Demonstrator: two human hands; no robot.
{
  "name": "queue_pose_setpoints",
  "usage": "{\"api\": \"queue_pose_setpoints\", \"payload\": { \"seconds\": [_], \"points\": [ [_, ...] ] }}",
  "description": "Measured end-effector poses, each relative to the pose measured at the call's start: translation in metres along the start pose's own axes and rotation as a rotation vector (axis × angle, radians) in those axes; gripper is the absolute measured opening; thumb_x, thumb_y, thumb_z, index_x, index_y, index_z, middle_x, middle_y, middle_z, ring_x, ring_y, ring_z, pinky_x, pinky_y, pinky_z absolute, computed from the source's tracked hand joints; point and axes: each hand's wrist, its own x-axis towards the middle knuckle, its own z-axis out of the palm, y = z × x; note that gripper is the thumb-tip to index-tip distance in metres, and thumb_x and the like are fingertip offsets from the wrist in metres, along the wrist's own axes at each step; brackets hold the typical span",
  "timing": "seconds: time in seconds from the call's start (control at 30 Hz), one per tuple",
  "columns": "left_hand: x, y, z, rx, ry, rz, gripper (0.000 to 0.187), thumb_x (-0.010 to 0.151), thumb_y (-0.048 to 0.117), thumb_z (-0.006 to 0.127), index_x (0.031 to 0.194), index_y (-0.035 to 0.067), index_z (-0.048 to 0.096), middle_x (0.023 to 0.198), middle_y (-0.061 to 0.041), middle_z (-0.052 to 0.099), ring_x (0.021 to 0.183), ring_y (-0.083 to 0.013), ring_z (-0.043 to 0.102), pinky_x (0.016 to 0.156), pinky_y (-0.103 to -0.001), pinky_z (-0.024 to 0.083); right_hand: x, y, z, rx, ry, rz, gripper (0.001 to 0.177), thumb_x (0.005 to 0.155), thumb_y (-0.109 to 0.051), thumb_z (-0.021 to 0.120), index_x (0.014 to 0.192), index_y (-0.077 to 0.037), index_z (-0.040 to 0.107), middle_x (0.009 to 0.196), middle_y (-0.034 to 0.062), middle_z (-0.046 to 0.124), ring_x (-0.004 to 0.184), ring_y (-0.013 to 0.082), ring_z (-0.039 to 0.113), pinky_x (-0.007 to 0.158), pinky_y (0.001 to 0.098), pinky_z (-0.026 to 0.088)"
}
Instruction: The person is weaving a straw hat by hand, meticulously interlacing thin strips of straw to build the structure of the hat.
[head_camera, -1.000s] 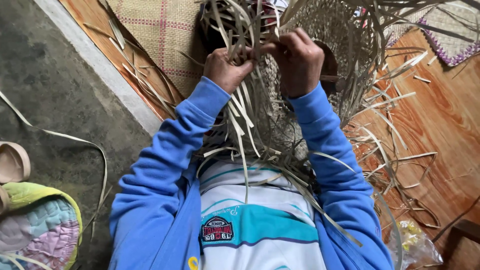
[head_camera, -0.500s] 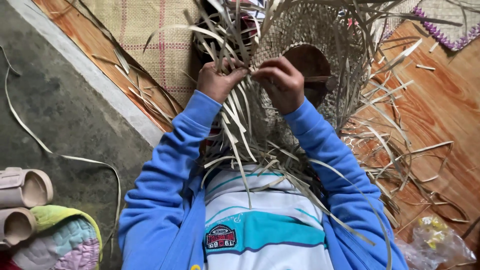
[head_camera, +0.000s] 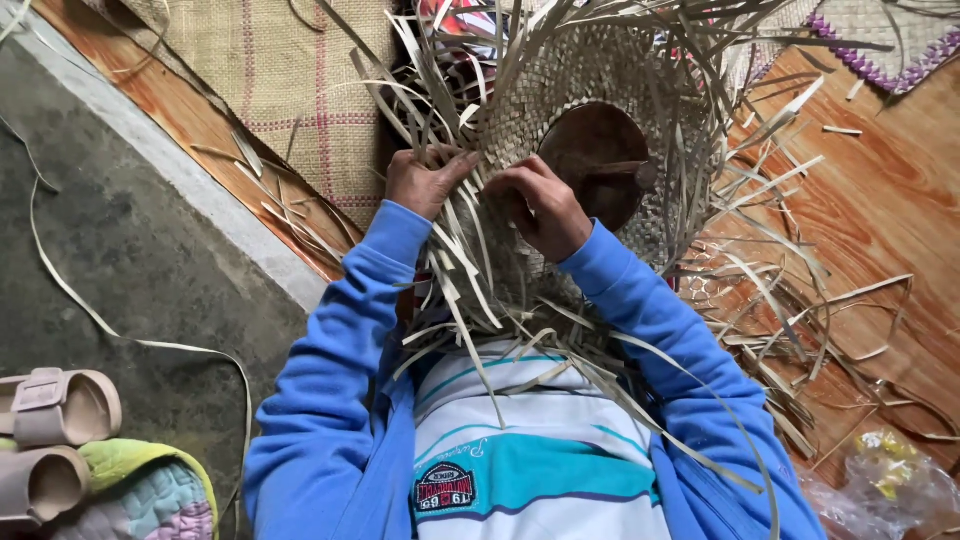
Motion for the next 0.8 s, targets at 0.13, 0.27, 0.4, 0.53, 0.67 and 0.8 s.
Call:
{"api": "queue_pose_setpoints", "payload": {
  "seconds": [0.13,0.27,0.4,0.53,0.67,0.8],
  "points": [
    [0.001,-0.003,-0.003,-0.098,-0.056,-0.037,0.036,0.073,0.043,0.099,0.090,0.014,0.085,0.086,-0.011,0.080,0.093,-0.0311,0.077,0.093,-0.040,0.058,0.006,-0.007,0.004,0.047,0.093,0.100,0.015,0.099,-0.005,0.070,0.114,-0.004,0.074,0.092,0.0084,0.075,0.083,0.0296,0.067,0.078,0.0392,0.058],
    [0.005,-0.010,0.003,-0.234,-0.116,-0.059,0.042,0.072,0.037,0.102,0.099,0.011,0.084,0.095,-0.014,0.081,0.100,-0.0307,0.077,0.098,-0.040,0.057,0.002,0.002,0.016,0.013,0.129,0.043,0.010,0.095,-0.007,0.081,0.104,-0.006,0.078,0.090,0.0092,0.073,0.081,0.0300,0.062,0.078,0.0387,0.056],
    [0.002,-0.004,-0.001,-0.348,-0.146,-0.072,0.048,0.073,0.031,0.103,0.109,0.007,0.082,0.101,-0.015,0.080,0.104,-0.0311,0.076,0.103,-0.041,0.056,-0.004,-0.002,0.009,0.014,0.143,0.027,0.007,0.094,-0.002,0.080,0.100,-0.005,0.079,0.092,0.0107,0.073,0.083,0.0317,0.064,0.079,0.0404,0.056],
    [-0.001,-0.001,-0.007,-0.286,-0.134,-0.032,0.045,0.076,0.032,0.101,0.107,0.006,0.081,0.099,-0.016,0.080,0.101,-0.0325,0.077,0.101,-0.042,0.056,0.013,-0.027,-0.034,-0.392,0.256,-0.099,0.006,0.099,0.000,0.073,0.093,-0.001,0.074,0.087,0.0144,0.065,0.077,0.0322,0.056,0.075,0.0418,0.053],
    [0.002,-0.010,-0.006,-0.264,-0.131,-0.066,0.044,0.073,0.032,0.102,0.103,0.008,0.082,0.099,-0.014,0.081,0.101,-0.0300,0.077,0.101,-0.042,0.056,-0.050,0.036,-0.080,-0.803,0.459,0.200,0.055,0.097,-0.055,0.084,0.126,-0.010,0.072,0.107,0.0111,0.050,0.104,0.0319,0.052,0.094,0.0441,0.048],
    [-0.004,-0.005,-0.011,-0.235,-0.135,-0.078,0.044,0.073,0.035,0.101,0.103,0.009,0.082,0.096,-0.013,0.081,0.099,-0.0324,0.077,0.101,-0.043,0.056,-0.066,0.034,-0.075,-0.328,0.301,0.515,0.043,0.096,-0.033,0.093,0.121,-0.007,0.069,0.089,0.0155,0.073,0.087,0.0351,0.070,0.083,0.0456,0.054]
  ]
}}
